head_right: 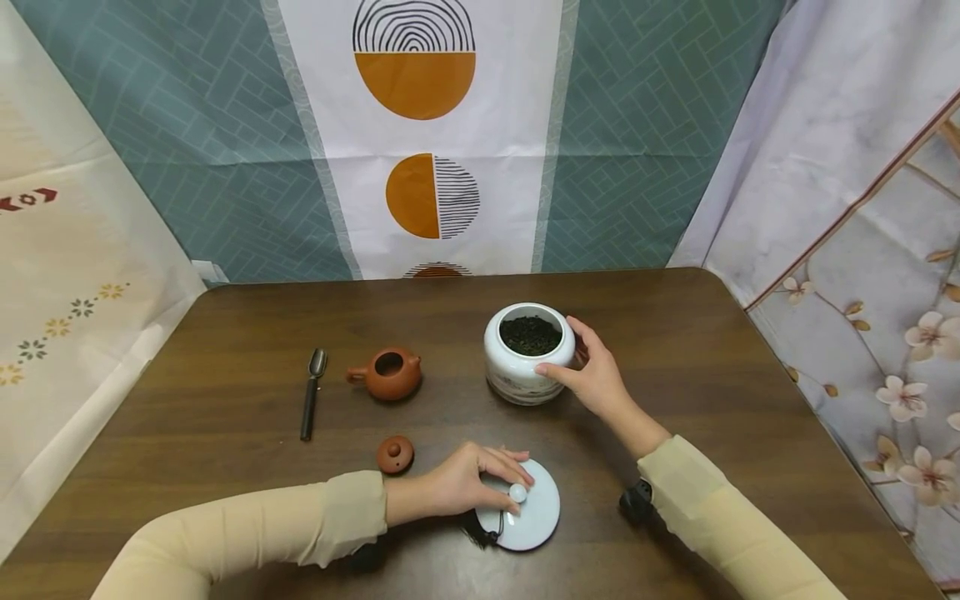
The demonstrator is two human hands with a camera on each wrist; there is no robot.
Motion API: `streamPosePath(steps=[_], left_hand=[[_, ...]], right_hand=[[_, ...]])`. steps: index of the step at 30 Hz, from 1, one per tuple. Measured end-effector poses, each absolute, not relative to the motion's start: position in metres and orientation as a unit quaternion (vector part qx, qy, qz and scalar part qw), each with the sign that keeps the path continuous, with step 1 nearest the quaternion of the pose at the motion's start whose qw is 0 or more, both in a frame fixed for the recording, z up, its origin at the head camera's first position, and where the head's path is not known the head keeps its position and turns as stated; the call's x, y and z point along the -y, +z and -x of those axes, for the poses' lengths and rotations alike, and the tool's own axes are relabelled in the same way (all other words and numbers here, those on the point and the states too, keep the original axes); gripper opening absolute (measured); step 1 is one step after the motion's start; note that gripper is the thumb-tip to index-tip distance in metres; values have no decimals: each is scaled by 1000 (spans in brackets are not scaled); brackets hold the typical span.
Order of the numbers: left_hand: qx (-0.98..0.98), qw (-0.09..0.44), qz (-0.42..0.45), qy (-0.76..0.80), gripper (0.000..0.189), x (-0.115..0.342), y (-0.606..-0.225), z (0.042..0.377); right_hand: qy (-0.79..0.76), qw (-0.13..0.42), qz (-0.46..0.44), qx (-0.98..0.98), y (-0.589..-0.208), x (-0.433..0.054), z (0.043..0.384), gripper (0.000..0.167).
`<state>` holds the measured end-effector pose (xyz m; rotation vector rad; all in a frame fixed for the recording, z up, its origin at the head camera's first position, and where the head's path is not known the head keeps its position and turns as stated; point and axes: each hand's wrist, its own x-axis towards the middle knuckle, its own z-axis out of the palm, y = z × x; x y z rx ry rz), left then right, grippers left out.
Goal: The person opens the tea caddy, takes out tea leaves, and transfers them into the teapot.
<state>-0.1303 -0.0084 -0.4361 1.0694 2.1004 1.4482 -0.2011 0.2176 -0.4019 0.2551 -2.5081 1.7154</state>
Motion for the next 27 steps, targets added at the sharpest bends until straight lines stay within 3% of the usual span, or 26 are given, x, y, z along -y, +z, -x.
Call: streamPosePath(steps=[20, 27], left_hand=[[-767, 188, -352, 502, 31, 13, -428, 137], [-777, 147, -336, 511, 30, 36, -416, 137]], right_hand=[[557, 44, -78, 826, -403, -217, 200, 79], [556, 39, -78, 827, -401, -216, 200, 80]])
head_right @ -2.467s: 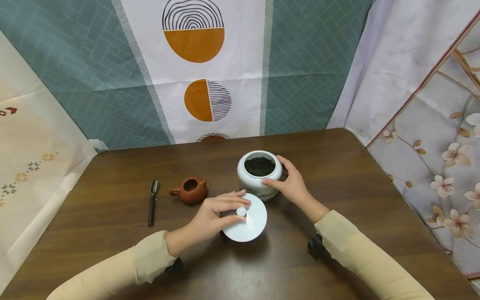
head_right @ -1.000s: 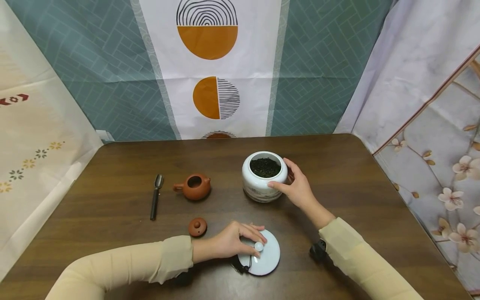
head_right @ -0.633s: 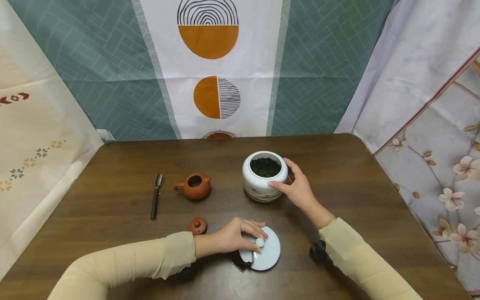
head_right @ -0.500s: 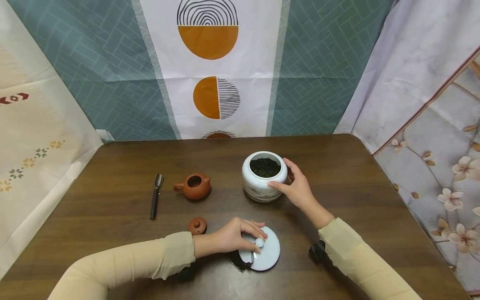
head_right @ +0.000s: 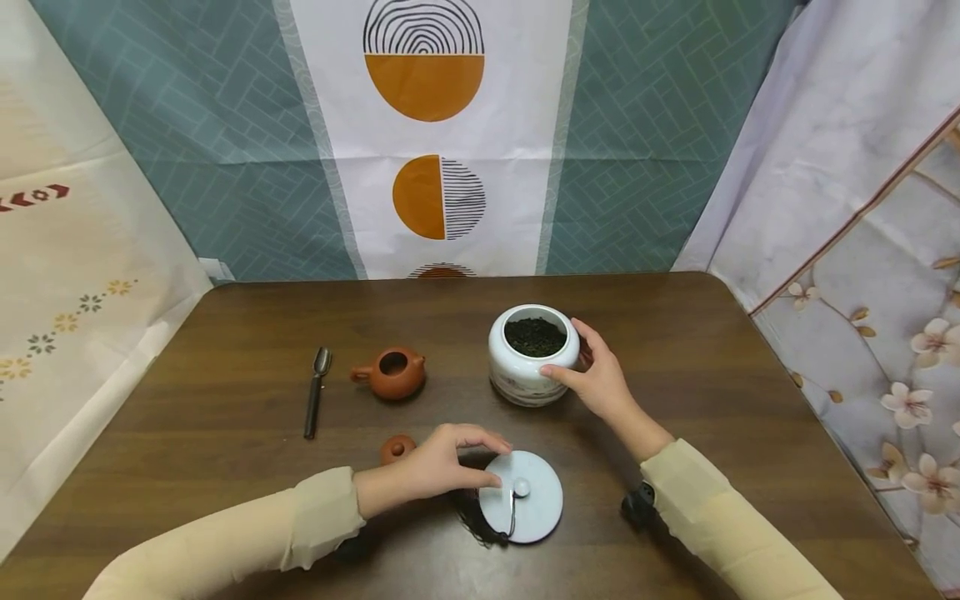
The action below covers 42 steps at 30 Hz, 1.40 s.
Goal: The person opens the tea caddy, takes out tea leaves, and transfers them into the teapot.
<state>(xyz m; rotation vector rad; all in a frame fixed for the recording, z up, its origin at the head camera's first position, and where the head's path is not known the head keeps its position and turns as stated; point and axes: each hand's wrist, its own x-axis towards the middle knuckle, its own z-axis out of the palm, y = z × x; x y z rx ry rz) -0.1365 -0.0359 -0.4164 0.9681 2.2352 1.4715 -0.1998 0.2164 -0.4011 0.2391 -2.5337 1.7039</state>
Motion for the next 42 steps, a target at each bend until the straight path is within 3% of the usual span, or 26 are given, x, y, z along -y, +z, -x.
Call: streamPosePath(steps=[16, 28, 33, 42], left_hand=[[-842, -34, -284, 458, 26, 93, -390, 138], [-899, -173, -154, 372, 31, 147, -382, 154], [-911, -177, -88, 361, 32, 172, -387, 160], [-937, -123, -1, 328, 43, 202, -400, 169]], right_hand=[[553, 41, -77, 829, -404, -219, 203, 80], [549, 45, -86, 830, -407, -220, 203, 80], [548, 43, -85, 831, -407, -220, 203, 81], [547, 49, -88, 831, -408, -221, 203, 80]])
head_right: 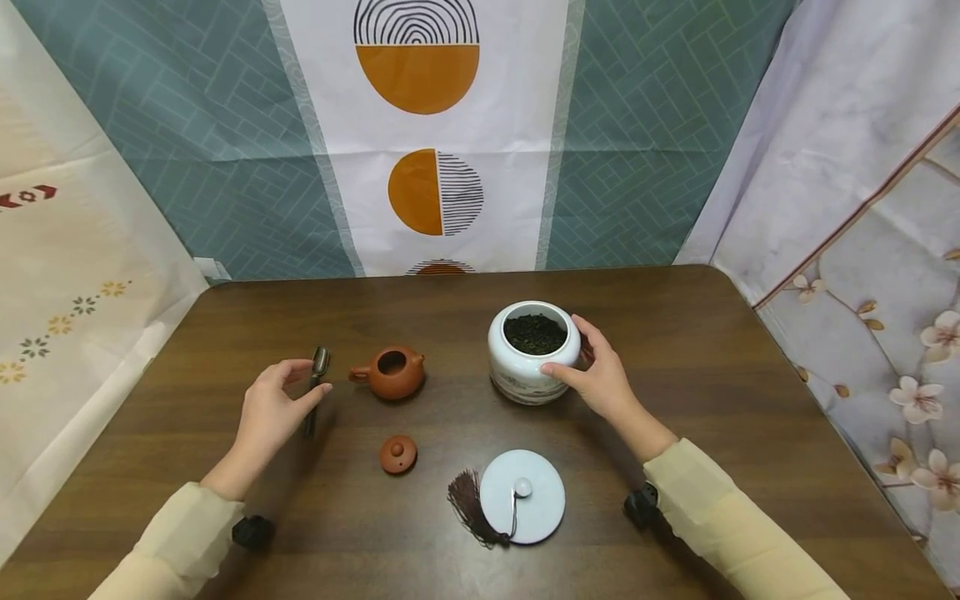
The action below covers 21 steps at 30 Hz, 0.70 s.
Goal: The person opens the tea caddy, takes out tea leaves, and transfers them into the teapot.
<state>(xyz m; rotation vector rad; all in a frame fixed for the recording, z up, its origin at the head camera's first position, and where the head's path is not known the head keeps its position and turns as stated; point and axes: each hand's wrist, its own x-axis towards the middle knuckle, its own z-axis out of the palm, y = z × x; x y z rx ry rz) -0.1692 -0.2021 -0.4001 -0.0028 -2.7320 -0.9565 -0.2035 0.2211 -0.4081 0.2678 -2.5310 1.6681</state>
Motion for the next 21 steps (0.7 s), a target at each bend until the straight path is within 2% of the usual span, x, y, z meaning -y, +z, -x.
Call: streamPosePath(steps=[6, 11, 15, 21], left_hand=[[939, 40, -40, -338, 53, 216, -403, 175], [936, -5, -58, -346, 56, 220, -405, 177], [935, -22, -66, -348, 54, 219, -406, 178], [939, -18, -63, -336, 51, 220, -409, 178]], right_hand=[[550, 54, -93, 828, -408, -220, 203, 80], [549, 53, -89, 829, -408, -220, 203, 80], [547, 52, -87, 831, -407, -221, 203, 80], [541, 49, -86, 835, -407, -221, 203, 81]])
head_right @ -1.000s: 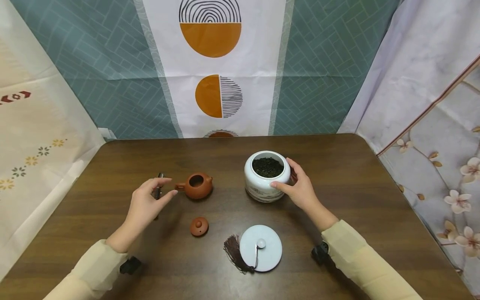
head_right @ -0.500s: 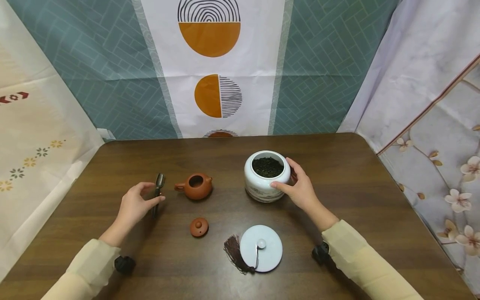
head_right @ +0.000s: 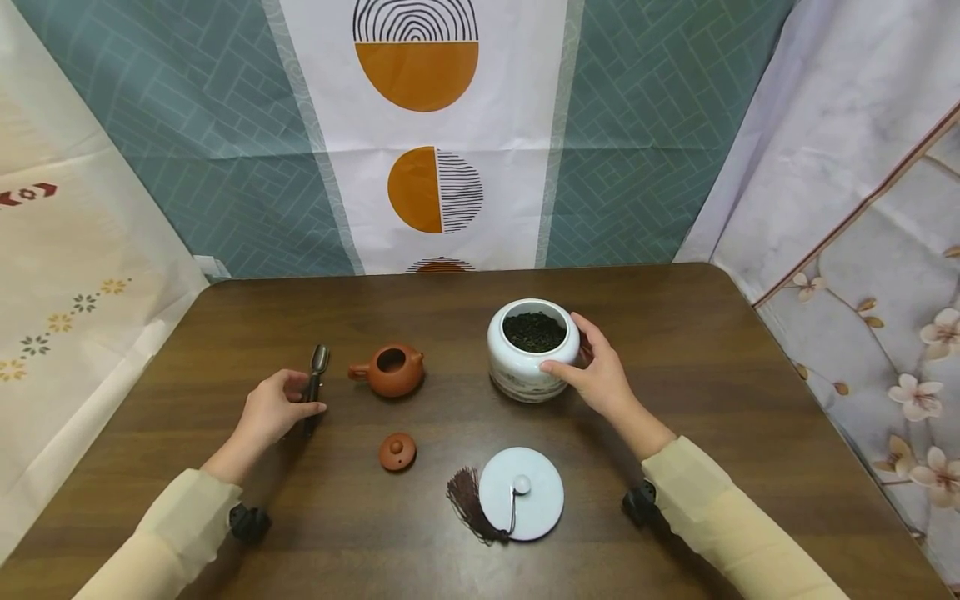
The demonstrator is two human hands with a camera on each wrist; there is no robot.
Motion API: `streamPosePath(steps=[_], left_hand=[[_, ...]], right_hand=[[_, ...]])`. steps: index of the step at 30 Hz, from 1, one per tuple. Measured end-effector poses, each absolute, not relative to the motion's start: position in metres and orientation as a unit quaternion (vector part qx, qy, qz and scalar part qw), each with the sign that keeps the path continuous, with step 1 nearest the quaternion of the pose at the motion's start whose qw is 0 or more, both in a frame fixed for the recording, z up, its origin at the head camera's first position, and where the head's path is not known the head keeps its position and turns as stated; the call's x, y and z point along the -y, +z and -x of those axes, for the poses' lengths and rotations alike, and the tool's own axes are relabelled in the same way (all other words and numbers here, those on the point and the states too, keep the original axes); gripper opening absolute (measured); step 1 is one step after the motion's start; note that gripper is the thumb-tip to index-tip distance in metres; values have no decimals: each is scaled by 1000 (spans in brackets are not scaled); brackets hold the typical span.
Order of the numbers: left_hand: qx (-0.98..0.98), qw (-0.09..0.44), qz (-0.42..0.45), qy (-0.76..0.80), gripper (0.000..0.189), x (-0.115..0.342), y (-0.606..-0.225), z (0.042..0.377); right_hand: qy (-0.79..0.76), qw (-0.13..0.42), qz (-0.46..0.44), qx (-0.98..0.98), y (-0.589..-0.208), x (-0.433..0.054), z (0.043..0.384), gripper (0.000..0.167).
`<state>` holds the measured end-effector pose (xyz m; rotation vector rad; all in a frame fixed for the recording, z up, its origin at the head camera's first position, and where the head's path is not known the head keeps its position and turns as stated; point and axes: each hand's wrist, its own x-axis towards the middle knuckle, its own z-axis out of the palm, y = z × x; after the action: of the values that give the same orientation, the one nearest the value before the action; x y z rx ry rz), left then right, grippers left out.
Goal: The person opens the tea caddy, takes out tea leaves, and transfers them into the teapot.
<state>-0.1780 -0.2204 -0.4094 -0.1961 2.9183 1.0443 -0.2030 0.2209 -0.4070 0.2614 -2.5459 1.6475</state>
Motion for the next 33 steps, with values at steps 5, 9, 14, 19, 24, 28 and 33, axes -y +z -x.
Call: streamPosePath(steps=[5, 9, 14, 19, 24, 28, 33], left_hand=[[-940, 15, 62, 335, 45, 222, -409, 178], [-942, 11, 58, 330, 40, 224, -409, 178], [-944, 2, 48, 327, 34, 227, -410, 176], [-947, -5, 38, 319, 27, 230, -410, 174], [-948, -4, 39, 316, 25, 232, -410, 173], [-948, 0, 43, 314, 24, 232, -409, 172], [-951, -2, 40, 306, 21, 233, -410, 172]], right_hand=[[541, 53, -87, 835, -408, -221, 204, 80], [540, 52, -87, 836, -408, -221, 205, 81], [542, 48, -83, 835, -407, -221, 205, 82], [541, 49, -84, 835, -408, -221, 204, 82], [541, 50, -84, 836, -407, -221, 203, 81], [540, 50, -83, 836, -406, -220, 203, 80], [541, 49, -82, 835, -406, -220, 202, 80]])
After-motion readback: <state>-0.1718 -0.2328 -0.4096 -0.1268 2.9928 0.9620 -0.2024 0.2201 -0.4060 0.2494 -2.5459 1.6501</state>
